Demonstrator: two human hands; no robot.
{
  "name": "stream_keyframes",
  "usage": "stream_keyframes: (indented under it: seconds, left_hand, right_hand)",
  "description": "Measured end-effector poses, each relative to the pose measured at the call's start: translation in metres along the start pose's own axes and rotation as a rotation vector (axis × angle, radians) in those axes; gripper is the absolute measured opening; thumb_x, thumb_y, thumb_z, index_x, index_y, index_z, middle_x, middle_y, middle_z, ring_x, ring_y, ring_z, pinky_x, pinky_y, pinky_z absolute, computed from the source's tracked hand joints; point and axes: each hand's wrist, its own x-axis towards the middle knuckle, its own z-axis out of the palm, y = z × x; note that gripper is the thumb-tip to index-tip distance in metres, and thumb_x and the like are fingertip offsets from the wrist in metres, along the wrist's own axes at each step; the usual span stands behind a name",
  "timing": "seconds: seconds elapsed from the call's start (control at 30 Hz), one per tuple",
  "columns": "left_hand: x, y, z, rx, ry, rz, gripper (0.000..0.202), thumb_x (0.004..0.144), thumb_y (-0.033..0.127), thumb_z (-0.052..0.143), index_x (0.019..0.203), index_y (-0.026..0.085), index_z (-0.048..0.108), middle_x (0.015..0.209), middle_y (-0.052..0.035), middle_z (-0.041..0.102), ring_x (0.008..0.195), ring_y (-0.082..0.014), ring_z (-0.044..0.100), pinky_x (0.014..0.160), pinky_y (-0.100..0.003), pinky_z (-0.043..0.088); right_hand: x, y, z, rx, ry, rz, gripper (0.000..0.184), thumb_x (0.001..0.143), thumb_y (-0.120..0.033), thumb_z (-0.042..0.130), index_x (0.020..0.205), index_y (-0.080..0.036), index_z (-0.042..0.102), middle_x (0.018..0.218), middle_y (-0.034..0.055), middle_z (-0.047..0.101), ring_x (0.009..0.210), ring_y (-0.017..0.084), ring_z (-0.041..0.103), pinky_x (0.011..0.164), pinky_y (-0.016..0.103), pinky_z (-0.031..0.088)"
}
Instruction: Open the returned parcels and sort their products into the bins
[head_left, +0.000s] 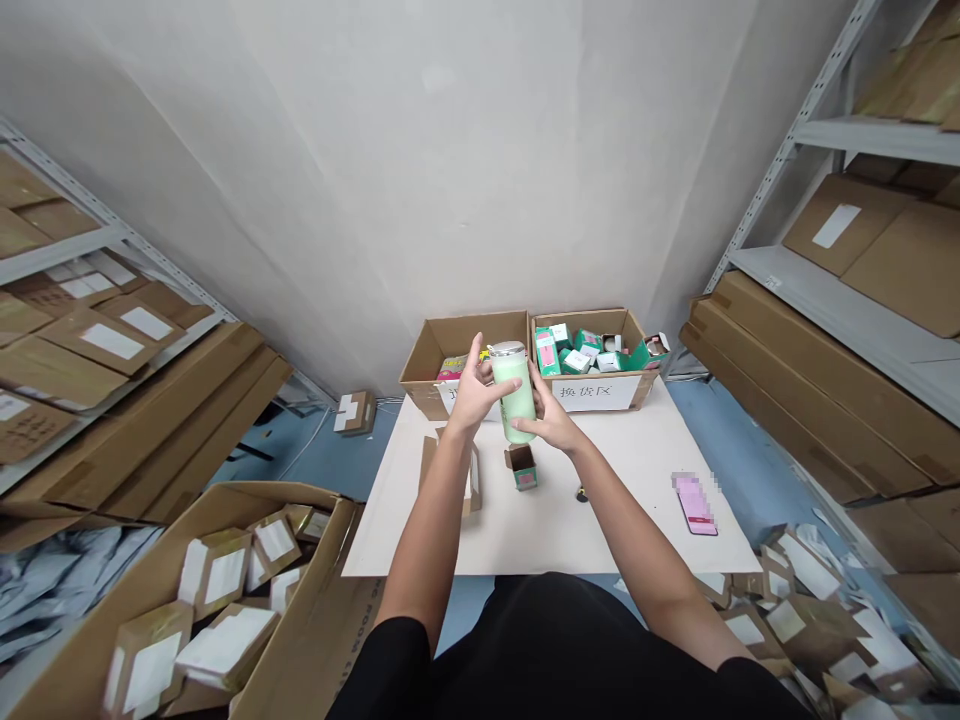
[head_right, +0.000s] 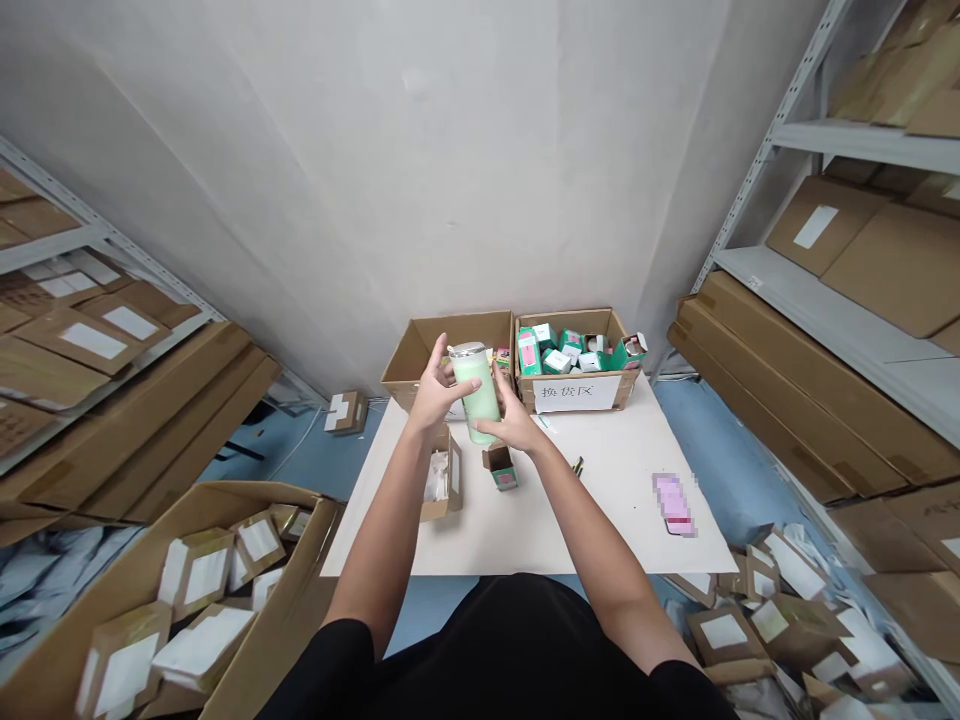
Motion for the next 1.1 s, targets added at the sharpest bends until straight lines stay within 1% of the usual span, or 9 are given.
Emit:
stream_keyframes:
  seconds: [0.13, 0.3, 0.4, 0.47, 0.6, 0.77, 0.93, 1.03, 1.1]
  left_hand:
    - [0.0, -0.004, 0.004, 0.072, 0.007, -0.014, 0.14, 0.07, 0.052, 0.095, 0.172, 0.03, 0.002, 0.151, -0.0162, 0.06, 0.133, -0.0312, 0.062, 0.114, -0.046, 0.05]
    - [-0.003, -0.008, 0.007, 0.03, 0.029, -0.025, 0.133, 0.077, 0.055, 0.089, 0.172, 0.029, 0.001, 0.143, -0.0151, 0.065, 0.124, -0.0294, 0.068, 0.11, -0.047, 0.053]
    - [-0.004, -0.011, 0.004, 0.064, 0.04, -0.03, 0.134, 0.074, 0.052, 0.092, 0.172, 0.032, 0.002, 0.147, -0.014, 0.063, 0.13, -0.0294, 0.065, 0.111, -0.045, 0.052]
    - [-0.005, -0.013, 0.003, 0.086, 0.059, -0.059, 0.138, 0.07, 0.049, 0.095, 0.172, 0.032, 0.003, 0.143, -0.0138, 0.065, 0.129, -0.0299, 0.065, 0.11, -0.046, 0.053]
    - [-0.009, -0.02, 0.001, 0.023, 0.013, -0.118, 0.138, 0.073, 0.052, 0.092, 0.172, 0.031, -0.001, 0.14, -0.0149, 0.067, 0.124, -0.0306, 0.068, 0.105, -0.048, 0.055]
    - [-0.015, -0.027, 0.003, 0.071, 0.042, -0.115, 0.138, 0.07, 0.048, 0.095, 0.173, 0.029, 0.004, 0.149, -0.0175, 0.062, 0.134, -0.0327, 0.062, 0.109, -0.043, 0.053]
    - [-0.017, -0.037, -0.002, -0.015, 0.004, -0.14, 0.134, 0.076, 0.052, 0.091, 0.172, 0.03, 0.0, 0.143, -0.0155, 0.066, 0.122, -0.0289, 0.069, 0.105, -0.045, 0.056]
    - [-0.016, -0.042, -0.006, 0.024, 0.076, -0.113, 0.133, 0.073, 0.049, 0.094, 0.172, 0.031, 0.008, 0.153, -0.0149, 0.059, 0.133, -0.03, 0.063, 0.111, -0.042, 0.052]
    - [-0.017, -0.043, -0.008, 0.03, 0.094, -0.127, 0.133, 0.071, 0.048, 0.095, 0.172, 0.03, 0.01, 0.15, -0.0153, 0.061, 0.129, -0.0306, 0.064, 0.109, -0.044, 0.053]
  right_hand:
    - [-0.001, 0.003, -0.001, -0.008, 0.099, 0.013, 0.142, 0.067, -0.047, 0.096, 0.172, -0.036, 0.001, 0.147, 0.012, 0.063, 0.123, 0.032, 0.069, 0.104, 0.051, 0.058]
    - [-0.005, 0.008, -0.004, 0.001, 0.002, 0.019, 0.135, 0.071, -0.047, 0.093, 0.172, -0.038, 0.003, 0.148, 0.0109, 0.061, 0.124, 0.031, 0.068, 0.105, 0.05, 0.057]
    - [-0.009, 0.015, -0.006, -0.063, 0.122, 0.046, 0.141, 0.066, -0.045, 0.097, 0.172, -0.036, 0.005, 0.137, 0.0109, 0.066, 0.114, 0.031, 0.071, 0.099, 0.049, 0.06]
    - [-0.011, 0.02, -0.006, -0.092, 0.16, 0.045, 0.145, 0.062, -0.042, 0.099, 0.172, -0.035, 0.004, 0.139, 0.0115, 0.065, 0.117, 0.031, 0.069, 0.101, 0.049, 0.058]
    - [-0.016, 0.03, -0.004, -0.043, 0.071, 0.068, 0.134, 0.071, -0.046, 0.093, 0.172, -0.037, 0.005, 0.142, 0.011, 0.064, 0.121, 0.03, 0.068, 0.102, 0.049, 0.058]
    - [-0.022, 0.035, 0.0, -0.184, 0.207, 0.074, 0.136, 0.066, -0.042, 0.095, 0.172, -0.035, 0.01, 0.126, 0.0083, 0.069, 0.108, 0.029, 0.07, 0.098, 0.048, 0.058]
    - [-0.024, 0.032, 0.002, -0.193, 0.14, 0.093, 0.131, 0.071, -0.037, 0.089, 0.172, -0.036, 0.006, 0.126, 0.0068, 0.068, 0.107, 0.027, 0.07, 0.099, 0.046, 0.057]
    - [-0.024, 0.033, 0.003, -0.305, 0.219, 0.114, 0.136, 0.064, -0.034, 0.093, 0.172, -0.036, 0.01, 0.125, 0.0066, 0.068, 0.109, 0.029, 0.068, 0.102, 0.048, 0.055]
    - [-0.024, 0.037, 0.005, -0.311, 0.193, 0.103, 0.134, 0.065, -0.034, 0.093, 0.172, -0.035, 0.012, 0.13, 0.0081, 0.066, 0.112, 0.029, 0.067, 0.102, 0.047, 0.055]
